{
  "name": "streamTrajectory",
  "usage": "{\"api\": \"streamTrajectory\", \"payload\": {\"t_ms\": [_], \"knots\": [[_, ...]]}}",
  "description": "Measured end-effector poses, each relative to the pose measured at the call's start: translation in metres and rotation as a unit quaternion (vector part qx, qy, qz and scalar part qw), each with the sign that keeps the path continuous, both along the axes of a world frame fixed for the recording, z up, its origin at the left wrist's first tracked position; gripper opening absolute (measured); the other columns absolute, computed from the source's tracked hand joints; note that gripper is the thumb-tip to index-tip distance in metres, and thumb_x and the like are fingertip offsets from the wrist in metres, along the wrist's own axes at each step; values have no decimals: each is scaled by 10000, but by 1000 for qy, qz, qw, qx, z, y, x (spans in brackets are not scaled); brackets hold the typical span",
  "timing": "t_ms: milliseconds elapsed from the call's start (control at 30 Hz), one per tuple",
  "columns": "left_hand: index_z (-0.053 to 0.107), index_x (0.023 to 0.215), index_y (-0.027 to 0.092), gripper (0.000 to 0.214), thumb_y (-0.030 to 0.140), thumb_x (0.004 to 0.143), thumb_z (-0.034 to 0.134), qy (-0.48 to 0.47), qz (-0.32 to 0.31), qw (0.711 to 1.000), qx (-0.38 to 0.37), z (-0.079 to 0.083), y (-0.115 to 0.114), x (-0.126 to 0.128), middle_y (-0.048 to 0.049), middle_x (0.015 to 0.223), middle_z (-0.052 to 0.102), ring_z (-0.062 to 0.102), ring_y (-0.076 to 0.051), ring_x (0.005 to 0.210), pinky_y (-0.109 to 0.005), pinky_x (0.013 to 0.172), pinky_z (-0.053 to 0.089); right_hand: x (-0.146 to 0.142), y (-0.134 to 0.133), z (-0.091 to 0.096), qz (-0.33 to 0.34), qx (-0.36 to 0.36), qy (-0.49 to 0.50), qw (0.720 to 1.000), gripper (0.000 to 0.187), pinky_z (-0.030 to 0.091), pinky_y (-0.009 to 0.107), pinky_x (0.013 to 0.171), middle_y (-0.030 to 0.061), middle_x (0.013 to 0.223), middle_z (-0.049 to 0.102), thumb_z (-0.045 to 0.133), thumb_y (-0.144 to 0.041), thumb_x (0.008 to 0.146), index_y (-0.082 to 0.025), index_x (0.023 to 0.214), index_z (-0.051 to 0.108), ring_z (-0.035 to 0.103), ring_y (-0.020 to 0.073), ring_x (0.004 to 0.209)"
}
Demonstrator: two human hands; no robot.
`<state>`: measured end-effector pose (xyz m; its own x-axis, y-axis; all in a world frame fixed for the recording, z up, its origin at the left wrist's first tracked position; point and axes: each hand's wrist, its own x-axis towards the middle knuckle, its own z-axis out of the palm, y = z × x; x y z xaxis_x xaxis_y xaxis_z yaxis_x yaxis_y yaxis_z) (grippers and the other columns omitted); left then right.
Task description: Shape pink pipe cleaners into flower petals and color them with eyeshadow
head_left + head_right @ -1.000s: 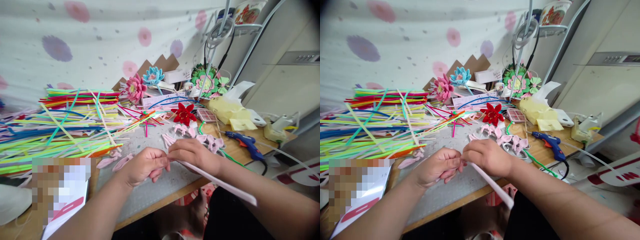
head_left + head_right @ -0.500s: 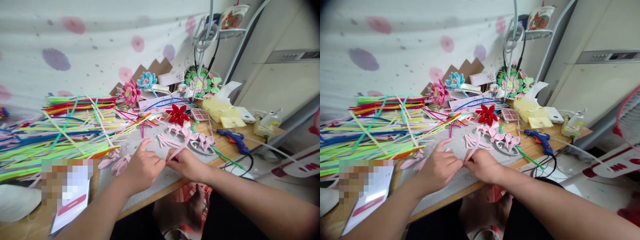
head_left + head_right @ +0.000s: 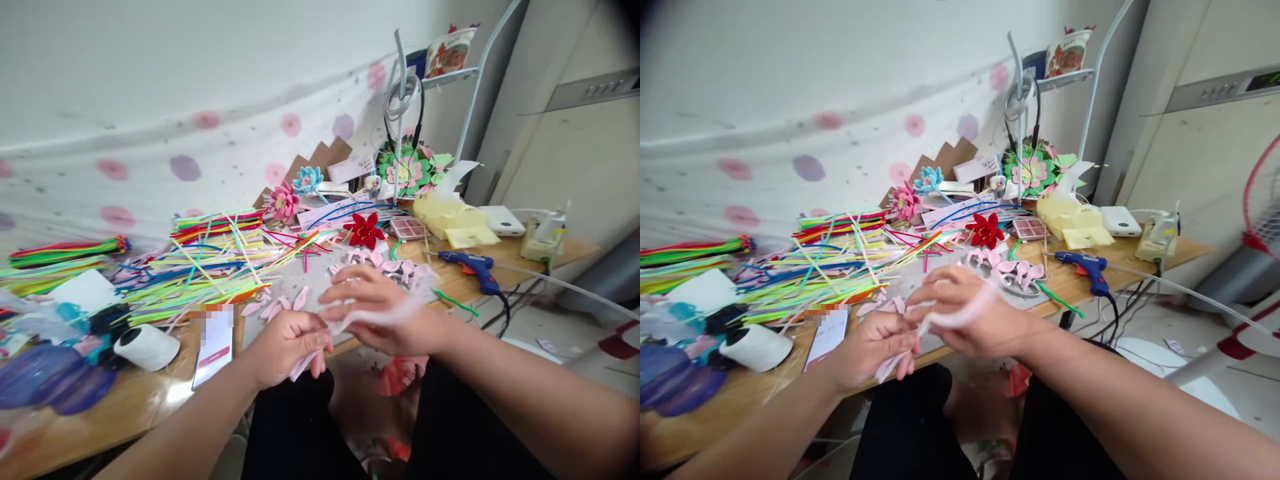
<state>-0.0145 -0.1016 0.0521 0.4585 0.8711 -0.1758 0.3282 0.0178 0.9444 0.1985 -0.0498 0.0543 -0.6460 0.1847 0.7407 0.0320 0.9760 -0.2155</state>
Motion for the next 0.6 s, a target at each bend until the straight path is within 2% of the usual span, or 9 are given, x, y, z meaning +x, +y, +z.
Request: {"api": "streamTrajectory", "payload": {"t_ms": [100,233,300,367,400,467,533,567,600], "knots": [[619,687,131,341,467,743,625,-52,-4,998,-43,1,-8,11,-3,444,576,527,-113,406,-217,455,392,5,-16,6,32,59,-67,996,191,382,385,919,84,1029,649,438,-186,909,-157,992,607,542,184,970],[607,677,134,351,472,773,583,-26,-40,998,-38,10,-17,25,12,413,537,491,-100,376,-218,454,401,15,-31,5,-8,49,-125,991,213,425,267,671,85,845,629,382,-159,917,-127,901,592,550,150,757],[589,650,149,347,435,828,504,41,-59,997,19,16,-21,32,8,420,548,495,-102,384,-228,474,415,20,-35,0,-27,12,-145,989,169,397,246,609,72,795,605,413,-140,886,-126,864,579,528,138,686],[555,574,166,363,330,872,428,162,-73,969,171,21,-23,39,5,440,566,524,-106,430,-273,599,467,20,-37,-8,-46,-60,-123,990,117,374,239,584,50,746,581,450,-143,847,-138,805,559,499,128,641],[545,548,170,369,272,875,407,233,-75,929,277,23,-24,42,6,453,573,536,-110,460,-319,701,478,18,-38,-13,-56,-113,-98,987,91,365,234,575,35,717,566,470,-150,827,-146,773,543,485,122,624],[559,546,170,345,176,853,403,358,-73,796,482,21,-25,47,2,482,580,537,-119,500,-437,886,416,8,-39,-26,-69,-283,-41,956,95,357,213,548,-4,645,525,487,-160,799,-165,705,496,464,102,579],[602,609,162,295,112,826,410,431,-66,663,609,13,-25,49,-5,501,581,525,-130,511,-523,970,328,-4,-41,-38,-67,-485,-3,872,146,342,190,464,-42,553,460,455,-181,800,-181,657,426,415,77,465],[608,617,157,291,82,813,407,449,-63,622,639,9,-25,49,-8,505,580,522,-132,513,-538,995,294,-10,-42,-43,-69,-528,0,846,164,331,188,417,-56,520,429,405,-194,819,-191,655,393,382,71,405],[610,619,154,288,66,803,407,455,-62,603,652,4,-25,48,-9,504,578,519,-131,512,-535,1011,276,-14,-43,-47,-69,-555,-3,829,174,328,190,388,-64,502,414,368,-202,832,-197,657,376,362,68,366]]}}
